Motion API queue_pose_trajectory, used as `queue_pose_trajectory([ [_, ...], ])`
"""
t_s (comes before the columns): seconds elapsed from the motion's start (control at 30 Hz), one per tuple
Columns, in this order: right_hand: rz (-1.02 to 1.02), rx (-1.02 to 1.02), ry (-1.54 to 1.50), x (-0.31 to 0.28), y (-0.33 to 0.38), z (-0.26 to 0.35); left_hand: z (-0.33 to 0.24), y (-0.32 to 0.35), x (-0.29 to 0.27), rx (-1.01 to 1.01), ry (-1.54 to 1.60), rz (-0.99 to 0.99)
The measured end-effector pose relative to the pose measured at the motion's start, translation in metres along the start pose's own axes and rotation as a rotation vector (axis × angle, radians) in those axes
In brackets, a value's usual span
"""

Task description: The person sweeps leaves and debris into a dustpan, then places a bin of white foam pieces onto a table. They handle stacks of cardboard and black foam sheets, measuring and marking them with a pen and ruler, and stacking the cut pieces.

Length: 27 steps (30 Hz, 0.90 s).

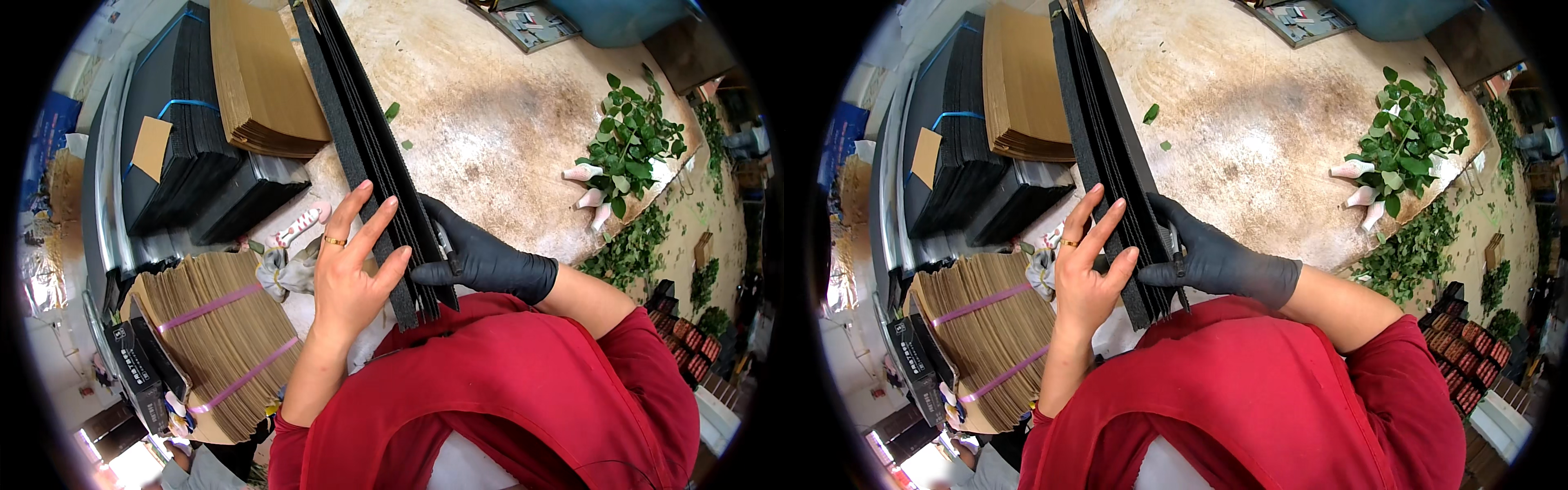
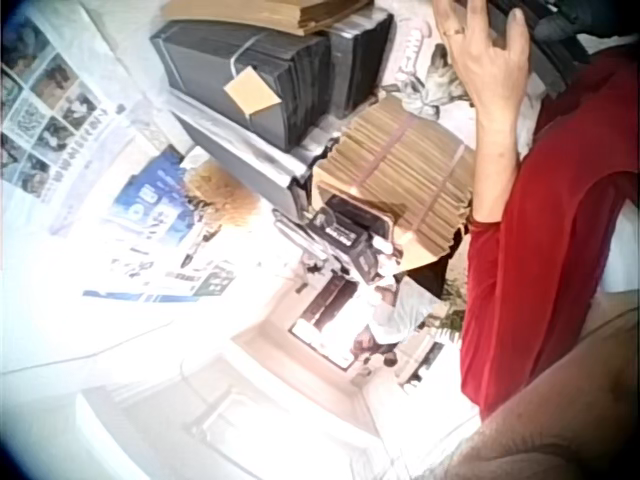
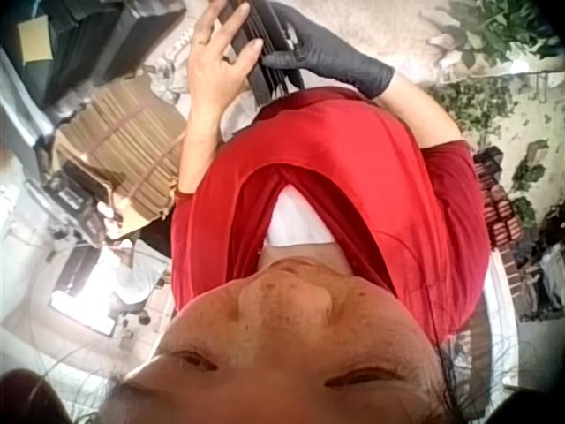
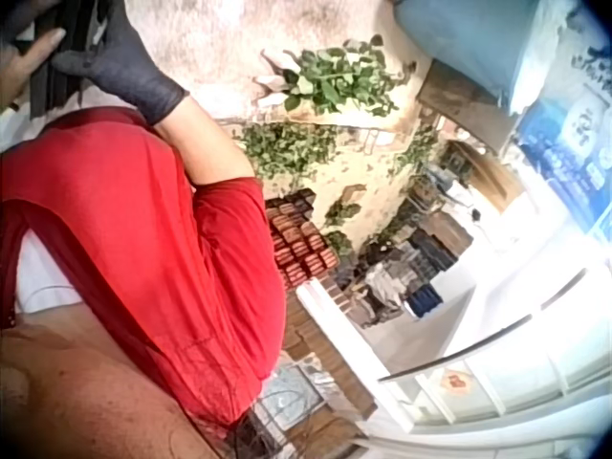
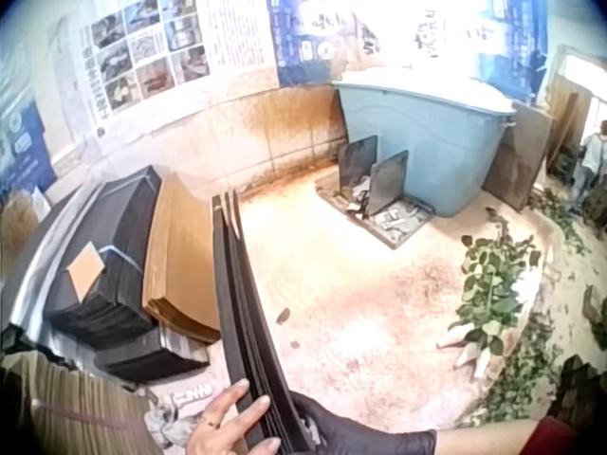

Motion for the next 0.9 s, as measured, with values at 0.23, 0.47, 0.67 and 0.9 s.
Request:
queue_pose_trajectory([
  [0.23, -0.015, -0.011, 0.017, -0.001, 0.001, -0.003, 0.0, 0.001, 0.001, -0.023, 0.013, -0.003],
  [0.47, 0.003, 0.002, -0.033, -0.003, 0.002, -0.006, 0.0, 0.002, -0.002, -0.066, 0.067, -0.042],
  [0.67, -0.001, -0.031, 0.012, -0.005, 0.006, 0.0, 0.001, 0.004, -0.002, -0.082, 0.111, -0.07],
  [0.9, -0.253, -0.133, 0.394, -0.04, 0.031, 0.017, -0.002, 0.004, -0.002, -0.115, 0.139, -0.07],
])
Point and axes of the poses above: each hand's wrist, its own y-axis away from the middle knuckle, its own x-axis out of the palm, z = x × y, the point moved 4 cm from there along -y, towards the middle knuckle, and after that the axes turned 5 degrees about z, right-handed, at the moved point
